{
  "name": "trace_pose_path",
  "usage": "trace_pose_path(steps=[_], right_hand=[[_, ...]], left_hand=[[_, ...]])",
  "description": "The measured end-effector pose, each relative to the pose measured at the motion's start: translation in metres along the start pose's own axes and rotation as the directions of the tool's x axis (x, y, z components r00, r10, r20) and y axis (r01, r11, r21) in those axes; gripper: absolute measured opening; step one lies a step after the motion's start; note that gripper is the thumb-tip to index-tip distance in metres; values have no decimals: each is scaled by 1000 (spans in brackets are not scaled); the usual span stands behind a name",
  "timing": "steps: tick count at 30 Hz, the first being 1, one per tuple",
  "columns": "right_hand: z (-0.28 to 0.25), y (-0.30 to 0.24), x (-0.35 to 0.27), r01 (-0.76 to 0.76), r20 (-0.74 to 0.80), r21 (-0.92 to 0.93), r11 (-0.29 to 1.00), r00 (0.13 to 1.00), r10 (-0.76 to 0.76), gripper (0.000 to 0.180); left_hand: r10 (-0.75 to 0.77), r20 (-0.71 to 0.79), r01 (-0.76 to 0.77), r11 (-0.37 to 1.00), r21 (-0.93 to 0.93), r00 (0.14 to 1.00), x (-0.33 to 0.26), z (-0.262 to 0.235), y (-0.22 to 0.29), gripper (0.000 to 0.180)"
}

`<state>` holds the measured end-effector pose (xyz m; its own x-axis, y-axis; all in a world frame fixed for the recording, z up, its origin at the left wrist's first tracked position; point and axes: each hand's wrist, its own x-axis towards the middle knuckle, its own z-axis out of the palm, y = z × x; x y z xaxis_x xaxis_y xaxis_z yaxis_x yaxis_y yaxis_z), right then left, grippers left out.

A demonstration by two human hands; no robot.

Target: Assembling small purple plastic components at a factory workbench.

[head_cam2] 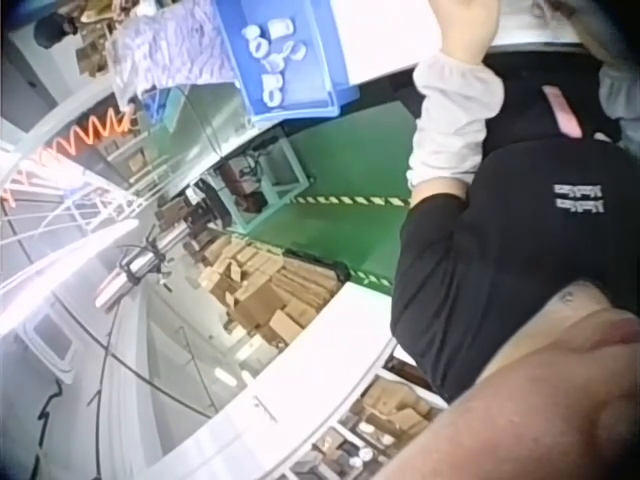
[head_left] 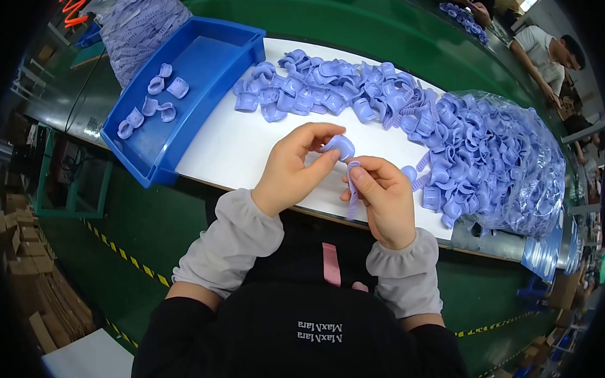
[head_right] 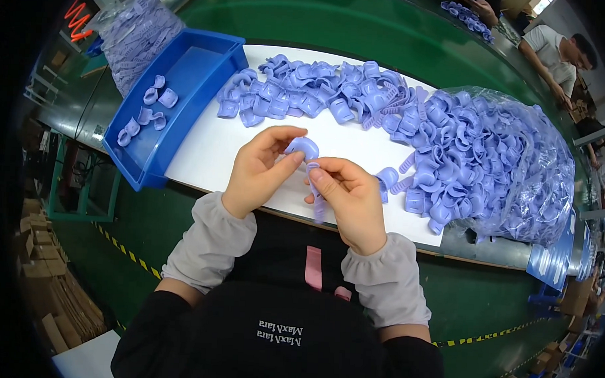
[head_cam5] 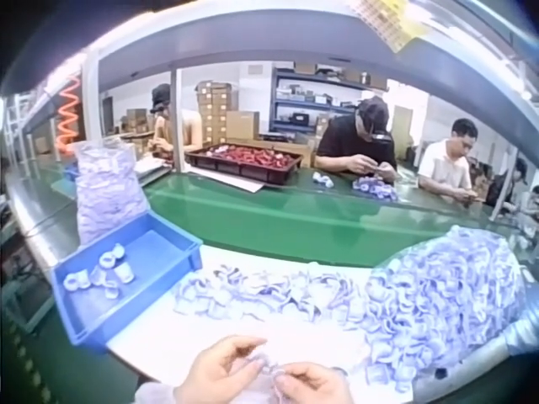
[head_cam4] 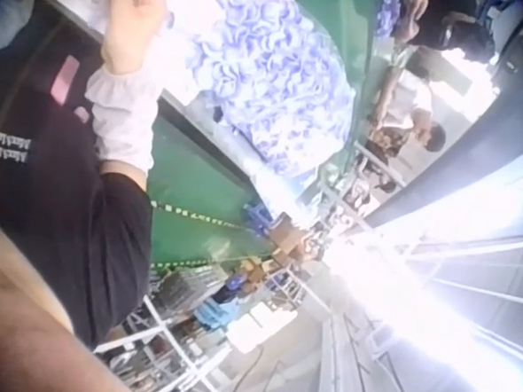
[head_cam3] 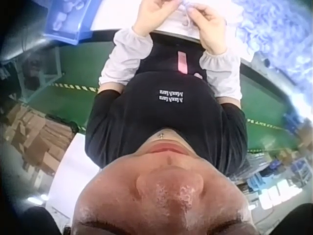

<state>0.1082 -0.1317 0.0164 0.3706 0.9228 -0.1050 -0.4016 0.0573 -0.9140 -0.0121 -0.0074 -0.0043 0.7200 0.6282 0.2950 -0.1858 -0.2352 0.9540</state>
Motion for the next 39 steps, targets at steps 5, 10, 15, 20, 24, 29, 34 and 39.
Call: trace_pose_path(steps=[5,10,15,20,24,29,34,39], right_hand=[[2,-1,0,-29,11,-4,1000,1000,29,24],[6,4,3,55,-96,10,998,994,-54,19],[7,8,3,61,-145,20,998,988,-57,16],[7,10,4,67,-159,59,996,986,-57,16],[8,8,2,63,-149,74,995,987,-52,16],[8,10,3,73,-137,124,990,989,-56,15],[9,9,2,104,-125,12,995,987,-102,20],[6,8,1,97,-69,-42,994,993,-99,21]], left_hand=[[-41,117,41,999,2,992,0,-5,11,35],[-164,98,180,967,-182,981,-7,2,14,33],[-149,39,153,977,-150,988,-9,5,12,25],[-159,27,161,965,-205,987,-11,8,12,23],[-118,-4,115,968,-221,993,-13,9,9,23],[-191,51,198,949,-244,980,-13,7,15,23],[-397,145,412,753,-513,906,-8,-3,24,23],[-449,222,501,781,-373,866,-4,-10,31,21]])
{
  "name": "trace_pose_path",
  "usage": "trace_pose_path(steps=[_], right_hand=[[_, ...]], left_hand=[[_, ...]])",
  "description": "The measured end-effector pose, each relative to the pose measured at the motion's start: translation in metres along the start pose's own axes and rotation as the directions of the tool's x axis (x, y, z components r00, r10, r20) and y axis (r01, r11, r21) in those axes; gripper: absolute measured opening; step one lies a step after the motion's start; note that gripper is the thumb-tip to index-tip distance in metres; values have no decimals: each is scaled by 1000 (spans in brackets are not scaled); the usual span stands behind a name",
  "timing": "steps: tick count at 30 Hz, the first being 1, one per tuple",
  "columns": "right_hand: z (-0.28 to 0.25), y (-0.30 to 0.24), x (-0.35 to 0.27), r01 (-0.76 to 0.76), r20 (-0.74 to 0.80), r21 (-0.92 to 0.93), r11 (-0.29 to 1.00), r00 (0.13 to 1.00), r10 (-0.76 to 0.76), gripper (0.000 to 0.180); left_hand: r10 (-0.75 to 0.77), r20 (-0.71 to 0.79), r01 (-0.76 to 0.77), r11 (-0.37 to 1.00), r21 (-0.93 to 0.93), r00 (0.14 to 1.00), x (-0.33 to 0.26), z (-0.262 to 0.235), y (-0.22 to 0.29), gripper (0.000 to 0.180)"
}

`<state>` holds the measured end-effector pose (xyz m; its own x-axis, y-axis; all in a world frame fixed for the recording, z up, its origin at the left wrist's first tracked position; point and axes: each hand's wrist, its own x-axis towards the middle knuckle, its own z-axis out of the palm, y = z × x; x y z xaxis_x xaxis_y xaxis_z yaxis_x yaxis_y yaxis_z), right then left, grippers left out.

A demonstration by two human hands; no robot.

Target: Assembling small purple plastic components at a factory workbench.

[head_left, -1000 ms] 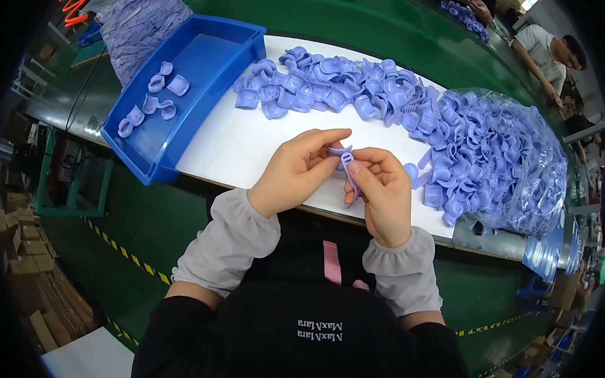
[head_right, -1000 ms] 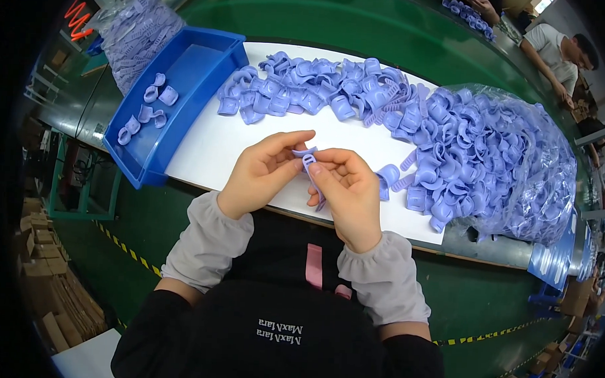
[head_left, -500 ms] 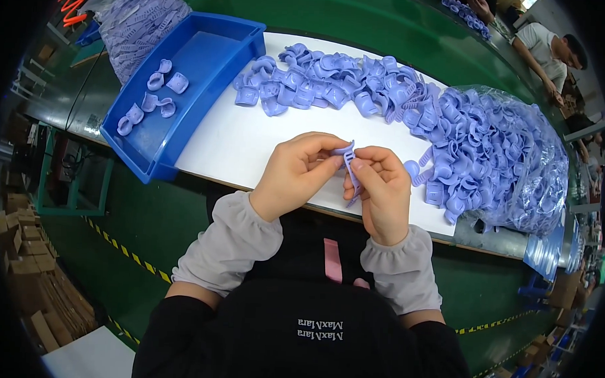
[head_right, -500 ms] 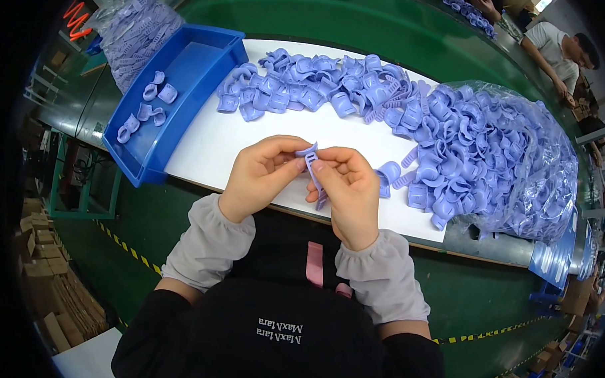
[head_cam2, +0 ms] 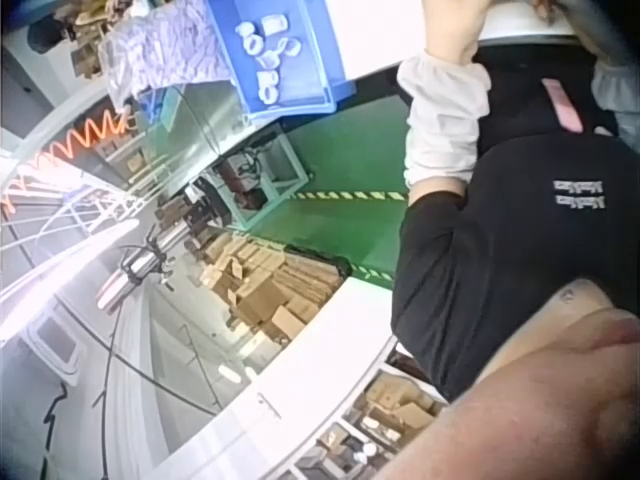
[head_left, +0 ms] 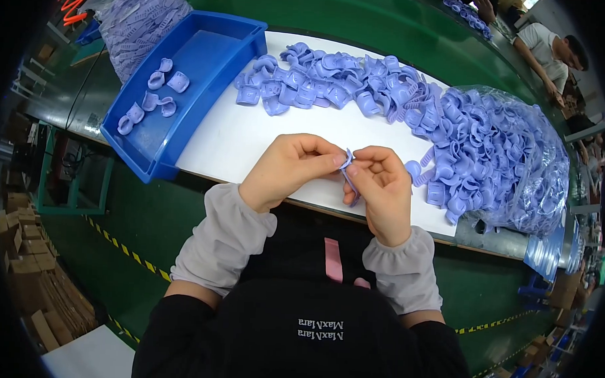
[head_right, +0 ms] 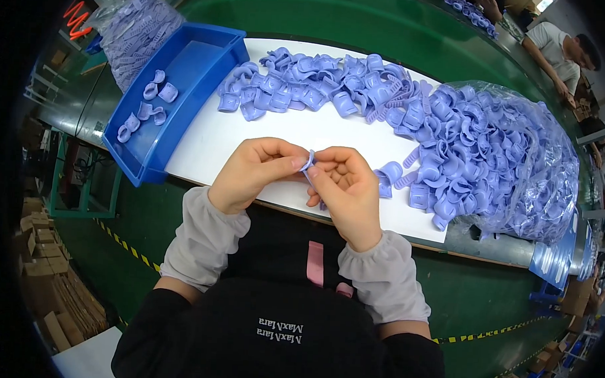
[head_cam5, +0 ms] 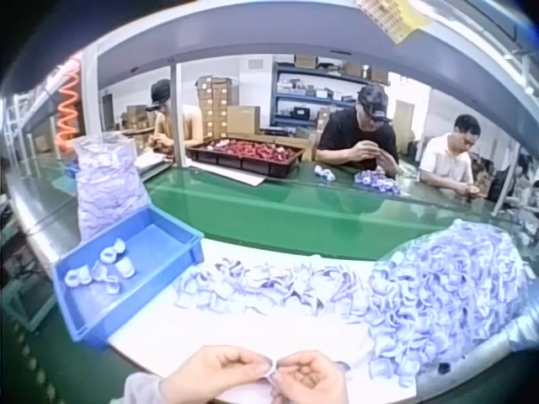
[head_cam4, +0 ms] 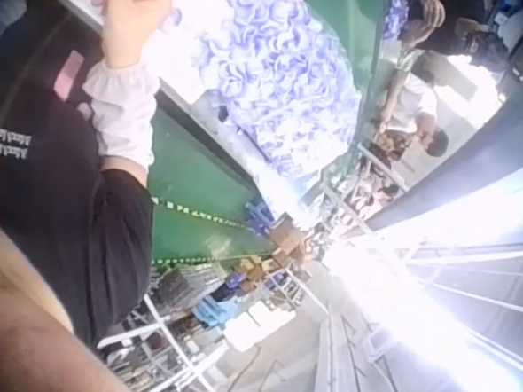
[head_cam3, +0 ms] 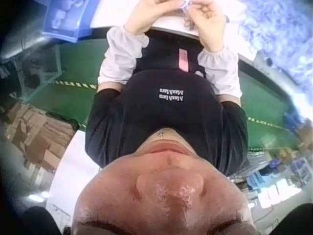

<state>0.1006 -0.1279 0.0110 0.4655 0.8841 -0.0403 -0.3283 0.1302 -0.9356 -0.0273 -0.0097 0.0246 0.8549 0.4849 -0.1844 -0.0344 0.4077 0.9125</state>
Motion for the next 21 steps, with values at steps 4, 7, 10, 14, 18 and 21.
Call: trace_pose_path(steps=[4,7,10,14,18,21], right_hand=[[-1,-8,-2,-2,83,-24,1000,997,4,23],[-6,-11,-1,23,111,-327,945,994,14,19],[-13,-14,4,220,179,-595,773,974,-139,15],[-15,-20,1,98,170,-548,831,985,-4,12],[-19,-16,4,314,233,-563,764,948,-218,8],[-14,-11,4,428,190,-492,758,903,-386,7]], left_hand=[[107,18,-108,978,179,994,-3,0,-9,15],[221,79,-232,852,469,972,-6,10,-11,11],[447,102,-389,617,684,889,-3,14,-19,11],[641,205,-561,417,715,739,2,14,-21,14],[681,127,-576,489,655,721,7,16,-32,21],[290,-9,-284,945,162,957,0,20,-27,32]])
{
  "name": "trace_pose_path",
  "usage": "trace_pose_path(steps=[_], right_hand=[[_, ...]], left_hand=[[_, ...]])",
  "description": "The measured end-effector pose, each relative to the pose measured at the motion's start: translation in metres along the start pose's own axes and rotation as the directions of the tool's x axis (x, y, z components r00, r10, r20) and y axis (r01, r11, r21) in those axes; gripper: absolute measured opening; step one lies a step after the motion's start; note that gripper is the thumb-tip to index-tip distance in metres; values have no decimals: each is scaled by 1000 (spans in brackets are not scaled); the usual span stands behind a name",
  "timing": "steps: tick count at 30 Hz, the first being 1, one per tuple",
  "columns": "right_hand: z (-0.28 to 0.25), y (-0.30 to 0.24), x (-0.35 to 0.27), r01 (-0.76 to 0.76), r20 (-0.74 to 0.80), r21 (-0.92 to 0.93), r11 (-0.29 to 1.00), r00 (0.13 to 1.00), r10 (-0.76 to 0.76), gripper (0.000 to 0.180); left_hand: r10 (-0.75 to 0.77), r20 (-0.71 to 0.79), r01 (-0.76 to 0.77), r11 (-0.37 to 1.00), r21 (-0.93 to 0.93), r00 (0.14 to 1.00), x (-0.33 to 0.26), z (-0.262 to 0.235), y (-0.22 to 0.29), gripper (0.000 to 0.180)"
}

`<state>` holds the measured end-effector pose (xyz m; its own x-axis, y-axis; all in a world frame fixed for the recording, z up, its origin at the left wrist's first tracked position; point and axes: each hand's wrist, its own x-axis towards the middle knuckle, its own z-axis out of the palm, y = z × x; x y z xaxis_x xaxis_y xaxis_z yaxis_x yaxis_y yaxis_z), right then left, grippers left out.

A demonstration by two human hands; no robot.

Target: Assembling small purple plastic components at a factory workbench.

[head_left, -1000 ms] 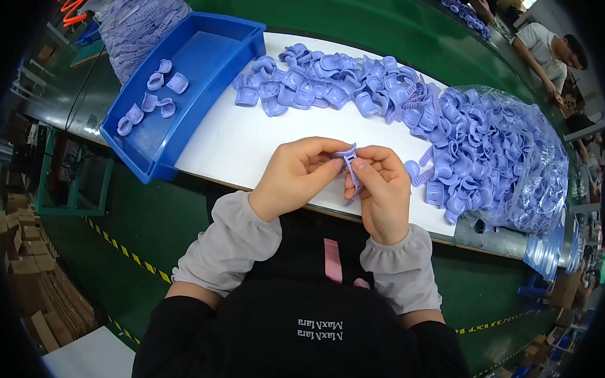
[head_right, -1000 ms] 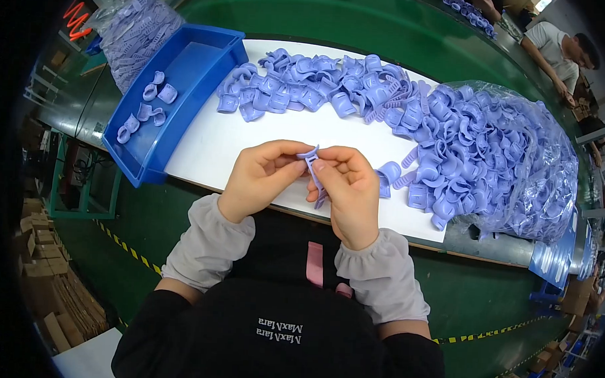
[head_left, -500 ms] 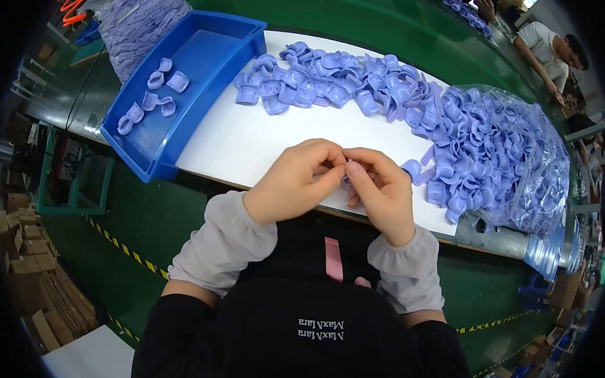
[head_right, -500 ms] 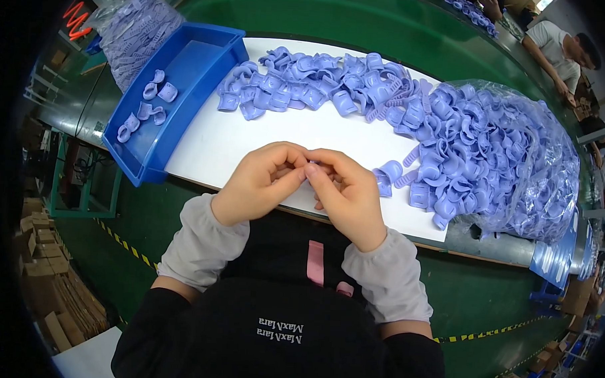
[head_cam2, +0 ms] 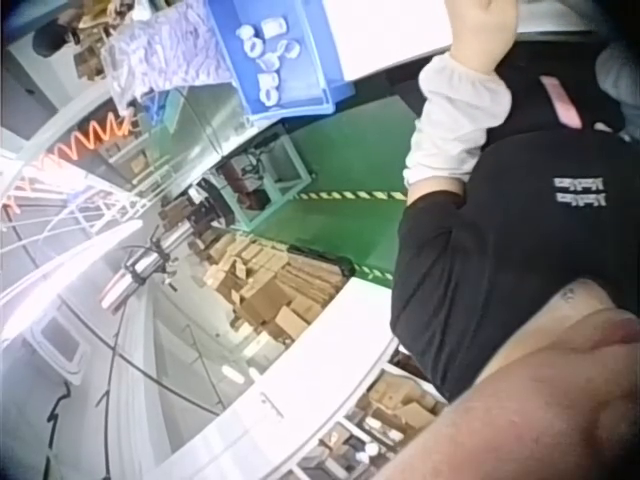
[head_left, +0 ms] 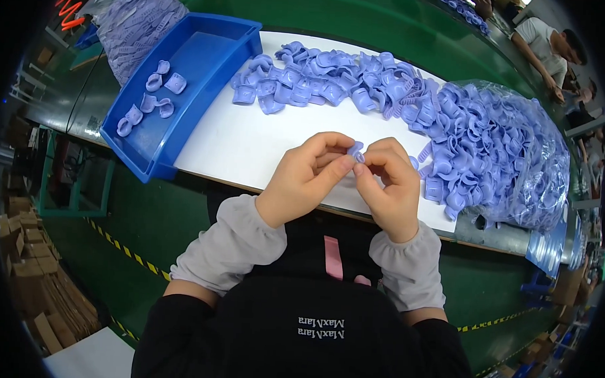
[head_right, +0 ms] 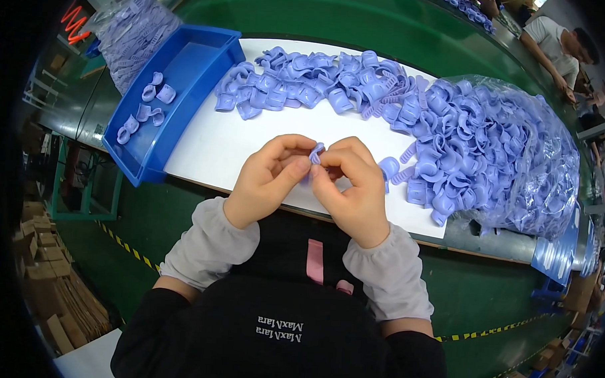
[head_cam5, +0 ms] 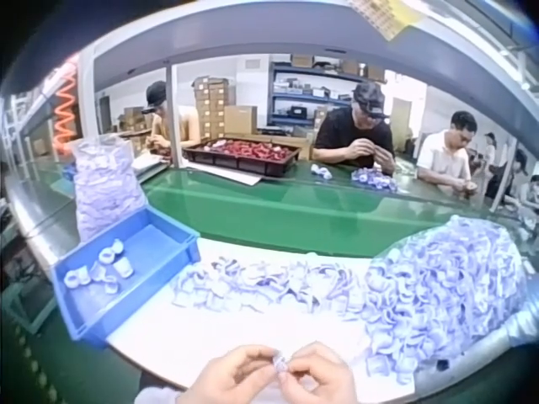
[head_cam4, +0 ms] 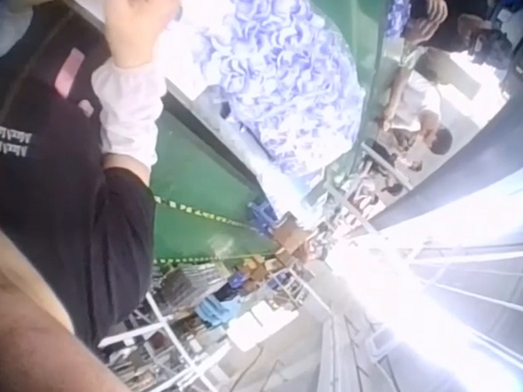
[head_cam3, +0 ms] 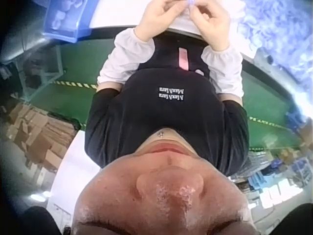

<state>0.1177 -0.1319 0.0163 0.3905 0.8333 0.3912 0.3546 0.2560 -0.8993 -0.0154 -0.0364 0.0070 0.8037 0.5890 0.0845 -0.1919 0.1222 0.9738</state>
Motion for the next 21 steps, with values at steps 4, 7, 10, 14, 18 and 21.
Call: trace_pose_path(steps=[4,7,10,14,18,21], right_hand=[[1,-7,1,138,21,-73,988,990,-137,7],[6,0,-4,63,-126,104,993,991,-50,7],[14,3,-3,8,-303,298,954,949,87,7],[7,2,-1,-107,-242,347,932,949,199,9],[9,1,0,-133,-265,279,951,941,209,8],[11,6,-1,-104,-286,177,979,946,152,9]], left_hand=[[50,-15,-50,999,-7,999,0,1,7,39],[44,116,-48,998,34,992,0,-1,7,44],[153,119,-153,988,-16,981,0,4,-2,45],[257,176,-296,919,260,950,1,0,-9,43],[203,125,-225,952,209,971,-2,3,-15,40],[261,142,-293,910,293,955,0,2,-17,38]])
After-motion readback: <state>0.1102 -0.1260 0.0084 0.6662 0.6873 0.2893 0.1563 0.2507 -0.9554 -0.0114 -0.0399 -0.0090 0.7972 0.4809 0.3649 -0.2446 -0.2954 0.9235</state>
